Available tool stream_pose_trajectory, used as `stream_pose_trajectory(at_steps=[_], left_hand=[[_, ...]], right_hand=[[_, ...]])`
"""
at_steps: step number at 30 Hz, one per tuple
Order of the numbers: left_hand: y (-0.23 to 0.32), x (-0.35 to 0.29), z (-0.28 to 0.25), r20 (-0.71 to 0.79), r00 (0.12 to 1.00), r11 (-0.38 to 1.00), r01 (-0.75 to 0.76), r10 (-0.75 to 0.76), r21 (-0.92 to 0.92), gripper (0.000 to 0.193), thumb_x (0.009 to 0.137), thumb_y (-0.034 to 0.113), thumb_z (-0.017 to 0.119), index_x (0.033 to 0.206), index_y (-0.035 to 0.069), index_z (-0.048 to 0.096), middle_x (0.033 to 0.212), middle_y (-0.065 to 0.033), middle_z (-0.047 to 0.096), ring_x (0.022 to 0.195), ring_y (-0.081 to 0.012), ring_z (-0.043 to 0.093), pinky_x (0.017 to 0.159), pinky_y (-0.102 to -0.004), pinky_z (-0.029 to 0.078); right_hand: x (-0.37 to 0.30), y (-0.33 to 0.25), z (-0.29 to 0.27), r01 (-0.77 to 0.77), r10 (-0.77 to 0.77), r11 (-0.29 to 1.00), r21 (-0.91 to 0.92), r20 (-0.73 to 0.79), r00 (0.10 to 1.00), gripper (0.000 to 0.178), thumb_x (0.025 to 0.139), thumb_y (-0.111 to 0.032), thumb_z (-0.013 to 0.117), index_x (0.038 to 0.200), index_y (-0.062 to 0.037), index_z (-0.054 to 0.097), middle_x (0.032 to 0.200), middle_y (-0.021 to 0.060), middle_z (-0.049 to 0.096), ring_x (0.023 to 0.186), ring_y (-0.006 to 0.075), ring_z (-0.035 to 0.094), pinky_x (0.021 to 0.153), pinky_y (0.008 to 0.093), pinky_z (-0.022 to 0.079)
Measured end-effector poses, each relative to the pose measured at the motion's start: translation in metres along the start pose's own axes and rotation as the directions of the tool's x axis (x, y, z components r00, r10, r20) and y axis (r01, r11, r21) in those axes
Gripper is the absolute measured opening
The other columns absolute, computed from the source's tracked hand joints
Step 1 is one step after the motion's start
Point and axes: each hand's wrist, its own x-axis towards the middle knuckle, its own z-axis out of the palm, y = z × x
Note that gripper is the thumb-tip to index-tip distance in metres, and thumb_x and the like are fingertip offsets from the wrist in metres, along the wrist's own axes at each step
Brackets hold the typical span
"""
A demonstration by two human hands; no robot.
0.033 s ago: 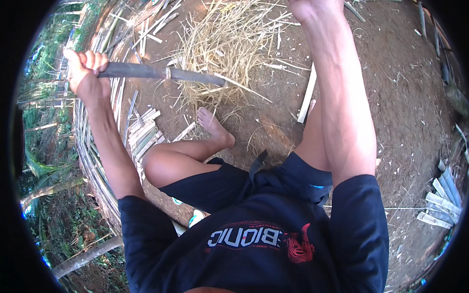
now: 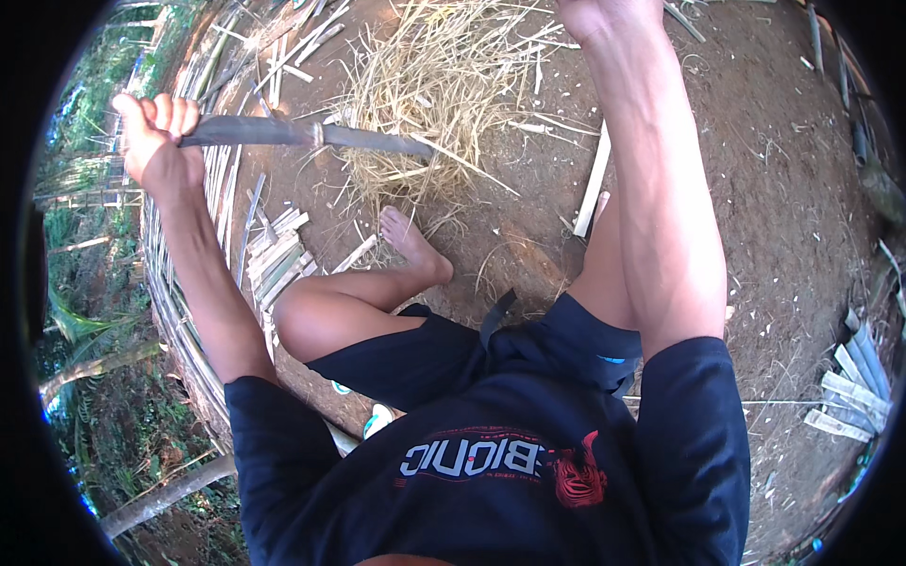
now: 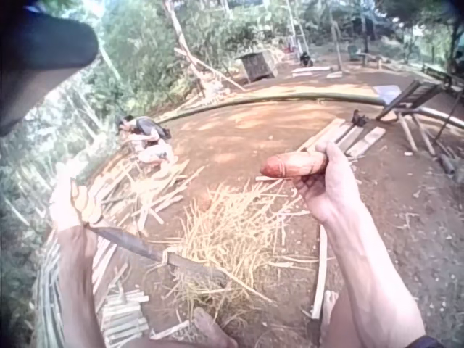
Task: The person sits on the ground and uses a machete to split long bamboo poles into thin strips. They hold the bamboo with one hand and strike it with the machete to separate the material, occasionally adjusting the bamboo's position to continue splitting.
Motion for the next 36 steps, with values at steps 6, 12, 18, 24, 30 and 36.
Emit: stream_pose_trajectory(at_steps=[6, 12, 18, 24, 30, 36], left_hand=[[-0.013, 0.006, 0.016, 0.035, 0.999, 0.999, -0.040, 0.040, 0.022, 0.046, 0.100, 0.041, 0.046, 0.066, 0.013, 0.034, 0.057, 0.0020, 0.027, 0.050, -0.0110, 0.025, 0.050, -0.0262, 0.028], [-0.021, -0.018, 0.001, 0.104, 0.992, 0.997, 0.064, -0.068, 0.042, 0.045, 0.103, 0.040, 0.036, 0.067, 0.013, 0.036, 0.056, 0.0034, 0.026, 0.049, -0.0100, 0.024, 0.050, -0.0259, 0.027], [0.062, 0.000, 0.009, 0.139, 0.985, 0.992, -0.113, 0.104, 0.056, 0.048, 0.102, 0.041, 0.039, 0.064, 0.012, 0.031, 0.056, 0.0018, 0.025, 0.049, -0.0114, 0.023, 0.049, -0.0271, 0.027], [-0.054, -0.015, -0.008, -0.071, 0.995, 0.997, -0.060, 0.063, 0.050, 0.046, 0.103, 0.037, 0.040, 0.066, 0.011, 0.034, 0.054, 0.0020, 0.029, 0.048, -0.0112, 0.026, 0.048, -0.0286, 0.030], [-0.044, -0.025, -0.040, -0.118, 0.993, 0.999, -0.016, 0.012, -0.039, 0.047, 0.103, 0.040, 0.039, 0.065, 0.013, 0.033, 0.054, 0.0023, 0.026, 0.049, -0.0108, 0.024, 0.051, -0.0274, 0.030], [-0.056, -0.030, -0.080, 0.011, 1.000, 0.997, 0.023, -0.022, -0.069, 0.047, 0.101, 0.046, 0.038, 0.068, 0.013, 0.032, 0.057, 0.0033, 0.026, 0.052, -0.0097, 0.027, 0.056, -0.0278, 0.033]], right_hand=[[0.000, 0.001, 0.002, -0.029, 0.030, 0.999, -0.015, 0.044, 0.999, 0.027, 0.095, -0.033, 0.045, 0.088, -0.0102, 0.058, 0.076, 0.0061, 0.063, 0.068, 0.0180, 0.060, 0.064, 0.0305, 0.051], [0.003, 0.000, -0.003, -0.007, 0.007, 1.000, -0.023, 0.023, 1.000, 0.028, 0.096, -0.034, 0.044, 0.087, -0.0113, 0.057, 0.074, 0.0048, 0.061, 0.070, 0.0171, 0.059, 0.064, 0.0297, 0.049], [-0.002, 0.004, 0.001, -0.028, 0.031, 0.998, -0.063, 0.057, 0.998, 0.026, 0.093, -0.033, 0.048, 0.085, -0.0104, 0.057, 0.076, 0.0062, 0.063, 0.072, 0.0175, 0.060, 0.064, 0.0301, 0.049], [-0.011, 0.014, 0.014, -0.025, 0.028, 0.991, -0.134, 0.019, 0.999, 0.035, 0.099, -0.037, 0.038, 0.095, -0.0078, 0.057, 0.077, 0.0073, 0.065, 0.071, 0.0182, 0.062, 0.064, 0.0311, 0.049], [-0.027, 0.046, 0.002, 0.008, 0.023, 0.972, -0.236, 0.127, 0.992, 0.025, 0.096, -0.032, 0.047, 0.096, -0.0087, 0.057, 0.068, 0.0029, 0.058, 0.063, 0.0170, 0.057, 0.064, 0.0328, 0.049], [-0.061, 0.053, 0.010, 0.152, 0.122, 0.785, -0.600, 0.391, 0.912, 0.019, 0.091, -0.017, 0.056, 0.097, 0.0008, 0.055, 0.084, 0.0104, 0.062, 0.075, 0.0193, 0.065, 0.073, 0.0346, 0.055]])
